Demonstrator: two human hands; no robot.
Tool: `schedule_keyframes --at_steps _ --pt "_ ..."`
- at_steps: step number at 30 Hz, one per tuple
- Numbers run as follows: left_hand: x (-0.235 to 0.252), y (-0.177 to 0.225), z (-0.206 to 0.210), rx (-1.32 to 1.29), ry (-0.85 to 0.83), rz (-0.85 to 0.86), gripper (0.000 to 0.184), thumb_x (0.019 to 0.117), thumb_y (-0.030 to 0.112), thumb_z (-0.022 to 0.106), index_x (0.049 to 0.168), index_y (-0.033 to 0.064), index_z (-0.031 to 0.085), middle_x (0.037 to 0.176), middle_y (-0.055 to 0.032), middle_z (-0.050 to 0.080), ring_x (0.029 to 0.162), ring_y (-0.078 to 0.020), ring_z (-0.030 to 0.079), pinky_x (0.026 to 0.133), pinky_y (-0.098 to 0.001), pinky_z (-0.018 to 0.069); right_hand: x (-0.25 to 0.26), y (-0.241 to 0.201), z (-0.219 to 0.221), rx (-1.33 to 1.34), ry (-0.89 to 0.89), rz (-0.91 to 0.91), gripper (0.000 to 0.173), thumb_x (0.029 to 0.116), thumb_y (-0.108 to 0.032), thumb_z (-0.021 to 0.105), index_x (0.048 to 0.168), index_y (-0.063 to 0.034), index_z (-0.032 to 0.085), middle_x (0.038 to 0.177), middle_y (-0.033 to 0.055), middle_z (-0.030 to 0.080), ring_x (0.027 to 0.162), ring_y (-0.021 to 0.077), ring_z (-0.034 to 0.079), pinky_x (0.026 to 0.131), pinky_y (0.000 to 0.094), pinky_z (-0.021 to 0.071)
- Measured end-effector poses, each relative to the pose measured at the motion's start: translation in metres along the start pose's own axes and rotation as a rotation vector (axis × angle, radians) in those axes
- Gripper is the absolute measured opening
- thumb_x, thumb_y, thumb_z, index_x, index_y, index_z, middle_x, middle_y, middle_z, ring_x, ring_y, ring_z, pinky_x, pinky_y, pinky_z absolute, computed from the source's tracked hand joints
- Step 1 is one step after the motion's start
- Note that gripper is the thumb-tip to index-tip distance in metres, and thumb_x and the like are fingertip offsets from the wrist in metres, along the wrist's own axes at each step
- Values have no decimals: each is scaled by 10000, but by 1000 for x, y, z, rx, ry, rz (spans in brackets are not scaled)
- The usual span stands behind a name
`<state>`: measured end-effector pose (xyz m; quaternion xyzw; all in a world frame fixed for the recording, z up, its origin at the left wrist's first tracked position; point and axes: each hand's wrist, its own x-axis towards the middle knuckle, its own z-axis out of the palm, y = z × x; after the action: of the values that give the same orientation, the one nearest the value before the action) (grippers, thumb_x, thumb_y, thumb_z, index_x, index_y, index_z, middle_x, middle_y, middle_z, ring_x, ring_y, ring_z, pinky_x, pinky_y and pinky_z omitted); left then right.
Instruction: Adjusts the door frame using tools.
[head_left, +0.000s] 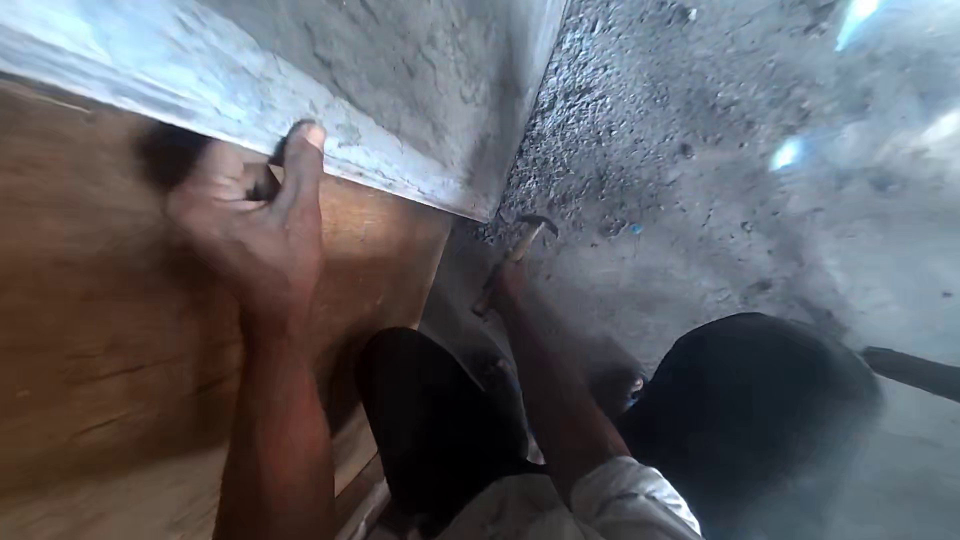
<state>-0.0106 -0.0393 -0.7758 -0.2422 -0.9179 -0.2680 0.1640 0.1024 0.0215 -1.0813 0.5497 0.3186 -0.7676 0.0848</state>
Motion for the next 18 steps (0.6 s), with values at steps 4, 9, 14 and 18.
schedule_keyframes --at_steps 4,9,14,18 --pt "6 -9 7 -94 41 79 181 959 275 734 968 102 682 726 146 635 582 78 547 573 -152 488 18 13 8 -13 -74 -15 457 1104 -471 386 1252 -60 521 739 85 547 534 197 557 517 381 541" --pt "-1 -15 -3 -75 -51 37 219 985 311 707 883 147 604 613 120 511 454 34 437 438 -151 386 12 -2 2 -74 -75 -18 419 1120 -399 392 1228 -17 524 751 98 549 546 195 556 538 373 543" --pt "10 -15 10 -99 51 89 215 951 310 742 909 113 668 691 145 606 553 89 519 543 -140 457 15 -5 -3 -68 -60 -25 391 1126 -350 395 1256 -2 518 751 92 537 540 182 550 527 356 541" --pt "-26 -6 -5 -93 -180 -18 504 1009 476 621 1285 55 639 1142 -62 694 999 -76 668 892 -302 556 -26 -19 -30 -549 -203 -261 403 1086 -228 489 1391 28 548 1125 176 690 926 212 692 827 381 591"
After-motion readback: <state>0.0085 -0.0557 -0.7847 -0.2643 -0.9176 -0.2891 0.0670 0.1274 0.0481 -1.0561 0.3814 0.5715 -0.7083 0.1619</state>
